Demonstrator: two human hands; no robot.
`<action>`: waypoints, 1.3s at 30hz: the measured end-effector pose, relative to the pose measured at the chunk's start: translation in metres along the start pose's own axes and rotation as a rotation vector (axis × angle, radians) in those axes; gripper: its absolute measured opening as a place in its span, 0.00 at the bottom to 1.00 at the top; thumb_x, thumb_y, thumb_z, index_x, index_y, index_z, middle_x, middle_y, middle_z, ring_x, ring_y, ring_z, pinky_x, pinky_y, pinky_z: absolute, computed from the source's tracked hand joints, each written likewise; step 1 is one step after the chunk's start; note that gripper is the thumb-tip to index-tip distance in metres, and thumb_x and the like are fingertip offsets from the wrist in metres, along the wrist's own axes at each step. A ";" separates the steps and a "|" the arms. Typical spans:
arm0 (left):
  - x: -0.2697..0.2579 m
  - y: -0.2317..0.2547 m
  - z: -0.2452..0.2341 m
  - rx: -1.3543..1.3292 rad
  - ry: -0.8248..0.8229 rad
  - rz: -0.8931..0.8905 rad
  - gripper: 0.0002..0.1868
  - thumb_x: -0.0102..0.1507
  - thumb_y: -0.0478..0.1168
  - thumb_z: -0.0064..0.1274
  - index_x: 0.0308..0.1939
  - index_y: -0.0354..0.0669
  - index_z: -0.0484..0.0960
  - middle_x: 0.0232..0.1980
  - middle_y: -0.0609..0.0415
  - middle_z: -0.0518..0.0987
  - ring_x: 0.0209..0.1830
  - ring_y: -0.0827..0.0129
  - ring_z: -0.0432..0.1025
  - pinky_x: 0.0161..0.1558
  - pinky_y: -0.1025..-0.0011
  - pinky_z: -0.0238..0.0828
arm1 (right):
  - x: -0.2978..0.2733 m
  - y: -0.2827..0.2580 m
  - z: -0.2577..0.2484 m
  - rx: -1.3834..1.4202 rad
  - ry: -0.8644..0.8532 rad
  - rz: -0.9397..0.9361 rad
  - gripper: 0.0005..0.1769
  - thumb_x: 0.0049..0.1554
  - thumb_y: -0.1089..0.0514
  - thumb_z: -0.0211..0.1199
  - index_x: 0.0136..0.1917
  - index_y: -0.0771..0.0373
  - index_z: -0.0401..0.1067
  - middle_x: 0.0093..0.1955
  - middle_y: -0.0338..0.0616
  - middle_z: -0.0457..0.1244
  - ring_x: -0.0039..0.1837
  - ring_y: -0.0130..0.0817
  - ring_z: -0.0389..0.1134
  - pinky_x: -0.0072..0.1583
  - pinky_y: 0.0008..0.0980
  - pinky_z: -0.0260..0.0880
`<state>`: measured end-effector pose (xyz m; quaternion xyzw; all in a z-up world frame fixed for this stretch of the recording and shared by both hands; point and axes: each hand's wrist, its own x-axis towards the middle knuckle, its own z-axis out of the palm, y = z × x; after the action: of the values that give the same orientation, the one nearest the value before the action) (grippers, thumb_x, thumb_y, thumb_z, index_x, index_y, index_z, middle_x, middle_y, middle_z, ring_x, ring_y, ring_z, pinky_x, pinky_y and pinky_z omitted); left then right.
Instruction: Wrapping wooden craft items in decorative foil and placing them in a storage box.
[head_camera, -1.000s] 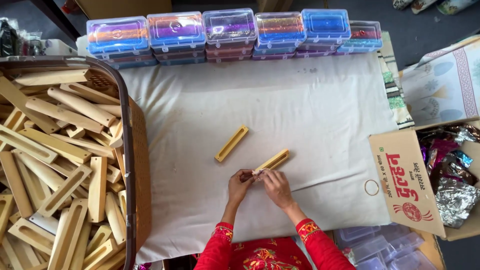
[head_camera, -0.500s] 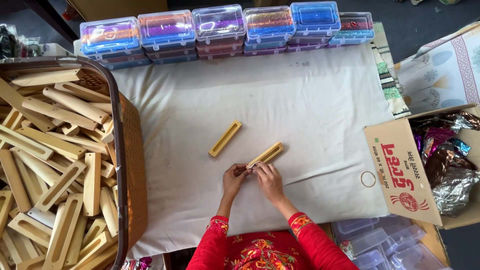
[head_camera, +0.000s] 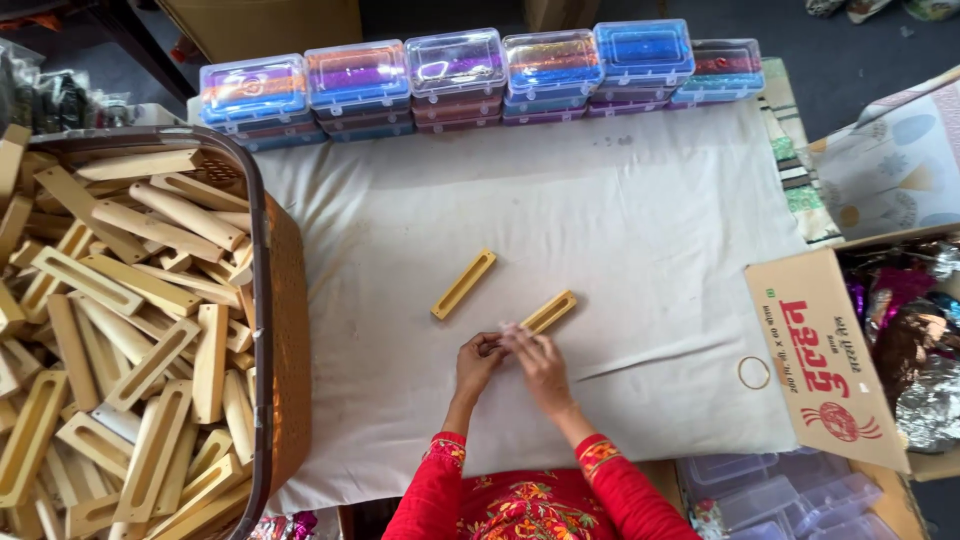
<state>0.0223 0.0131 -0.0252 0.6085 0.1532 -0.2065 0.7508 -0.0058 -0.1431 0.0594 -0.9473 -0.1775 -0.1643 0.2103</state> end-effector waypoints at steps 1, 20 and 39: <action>-0.006 0.014 0.001 0.006 0.006 -0.001 0.17 0.59 0.35 0.60 0.52 0.36 0.84 0.45 0.55 0.87 0.42 0.75 0.80 0.40 0.77 0.76 | 0.006 0.012 -0.001 0.008 0.002 0.001 0.32 0.51 0.76 0.56 0.66 0.56 0.75 0.73 0.38 0.64 0.73 0.38 0.62 0.66 0.40 0.67; -0.019 0.034 0.011 0.051 0.020 -0.015 0.18 0.60 0.38 0.65 0.52 0.36 0.84 0.46 0.53 0.87 0.44 0.76 0.80 0.41 0.76 0.74 | 0.012 0.062 -0.002 -0.108 0.042 0.201 0.31 0.55 0.74 0.56 0.69 0.52 0.73 0.75 0.29 0.61 0.59 0.40 0.65 0.62 0.37 0.66; -0.039 0.066 0.027 0.278 0.157 0.000 0.34 0.57 0.39 0.68 0.60 0.42 0.63 0.45 0.52 0.89 0.42 0.69 0.83 0.44 0.74 0.78 | 0.028 0.068 -0.032 0.003 0.033 0.300 0.30 0.51 0.74 0.58 0.64 0.53 0.75 0.70 0.33 0.65 0.53 0.43 0.65 0.57 0.39 0.70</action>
<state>0.0207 0.0035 0.0552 0.7206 0.1813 -0.1776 0.6452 0.0389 -0.2077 0.0748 -0.9600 -0.0309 -0.1463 0.2369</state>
